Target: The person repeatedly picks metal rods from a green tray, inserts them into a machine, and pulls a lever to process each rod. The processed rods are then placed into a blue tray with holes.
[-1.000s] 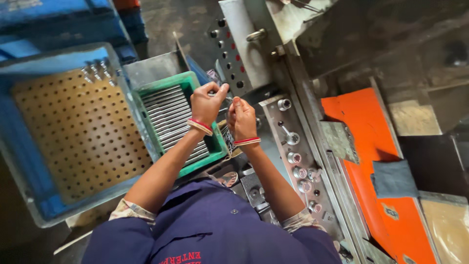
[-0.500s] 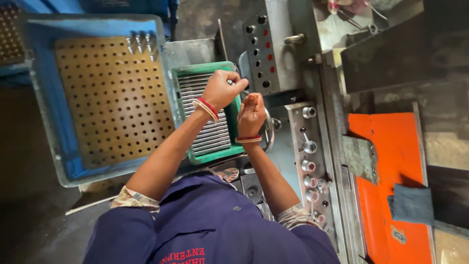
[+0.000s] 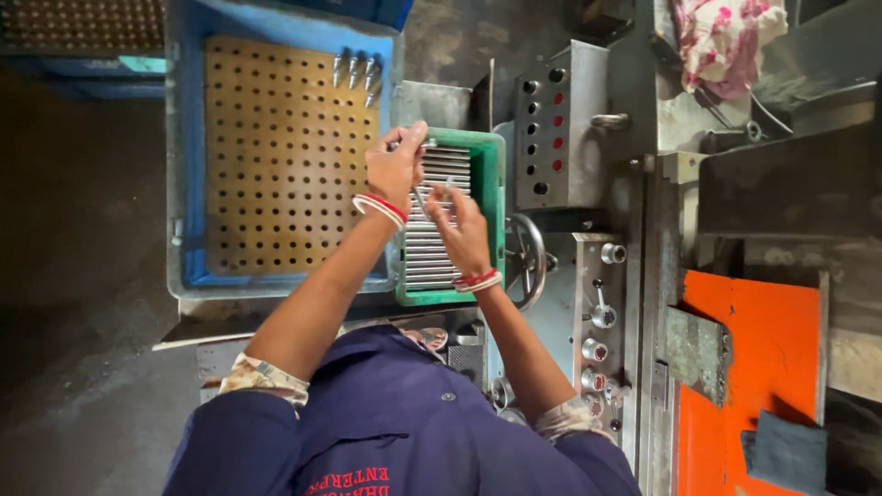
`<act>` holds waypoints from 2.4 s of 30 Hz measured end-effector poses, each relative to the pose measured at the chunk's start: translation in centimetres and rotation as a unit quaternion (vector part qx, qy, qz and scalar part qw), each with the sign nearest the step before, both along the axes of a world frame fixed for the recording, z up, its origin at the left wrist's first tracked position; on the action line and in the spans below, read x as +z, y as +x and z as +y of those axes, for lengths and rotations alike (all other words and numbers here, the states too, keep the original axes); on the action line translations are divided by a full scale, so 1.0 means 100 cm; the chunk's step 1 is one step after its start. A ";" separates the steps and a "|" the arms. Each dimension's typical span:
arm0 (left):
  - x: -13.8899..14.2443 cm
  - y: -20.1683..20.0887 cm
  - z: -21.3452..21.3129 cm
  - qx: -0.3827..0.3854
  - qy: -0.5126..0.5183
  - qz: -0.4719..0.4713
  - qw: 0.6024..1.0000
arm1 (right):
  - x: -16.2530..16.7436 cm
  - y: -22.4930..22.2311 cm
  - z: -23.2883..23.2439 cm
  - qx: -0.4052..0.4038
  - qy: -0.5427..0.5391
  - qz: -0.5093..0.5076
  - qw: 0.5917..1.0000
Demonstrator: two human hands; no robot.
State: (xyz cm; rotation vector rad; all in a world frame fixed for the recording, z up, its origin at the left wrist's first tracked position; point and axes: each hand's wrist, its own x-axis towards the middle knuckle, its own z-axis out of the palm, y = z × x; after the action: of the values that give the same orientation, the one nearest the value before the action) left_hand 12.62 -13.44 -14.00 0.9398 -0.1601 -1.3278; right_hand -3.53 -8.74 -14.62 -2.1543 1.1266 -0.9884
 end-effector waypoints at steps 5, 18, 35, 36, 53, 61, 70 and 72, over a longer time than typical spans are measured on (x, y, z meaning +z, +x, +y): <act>-0.010 0.054 -0.003 0.110 -0.050 0.237 0.964 | 0.037 0.004 -0.015 0.014 0.255 -0.077 0.964; -0.054 0.160 0.071 -0.006 0.085 -0.042 0.996 | -0.014 0.005 -0.051 0.180 -0.013 0.346 0.921; -0.084 0.108 -0.102 -0.221 0.149 -0.789 0.554 | -0.027 -0.020 0.014 0.022 0.013 0.198 0.980; -0.085 0.104 -0.109 -0.229 0.145 -0.802 0.533 | -0.026 -0.027 0.020 0.008 0.020 0.190 0.982; 0.065 0.108 0.011 -0.318 -0.083 -0.547 0.770 | 0.096 -0.019 -0.012 0.032 0.163 -0.008 0.986; -0.027 0.049 0.036 -0.200 -0.041 0.103 0.974 | 0.132 -0.024 0.035 -0.004 0.114 0.100 0.988; 0.000 -0.015 0.043 -0.299 -0.006 0.200 0.933 | 0.133 -0.028 0.080 -0.108 -0.125 0.186 0.969; 0.008 -0.031 0.043 -0.300 -0.008 0.216 0.929 | 0.131 -0.032 0.090 -0.132 -0.125 0.185 0.966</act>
State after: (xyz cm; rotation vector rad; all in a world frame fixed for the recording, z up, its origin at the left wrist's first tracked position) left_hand 9.49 -9.16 -13.25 0.5719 -0.1201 -2.0665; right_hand -6.76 0.26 -1.51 -2.5110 1.5708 -0.8999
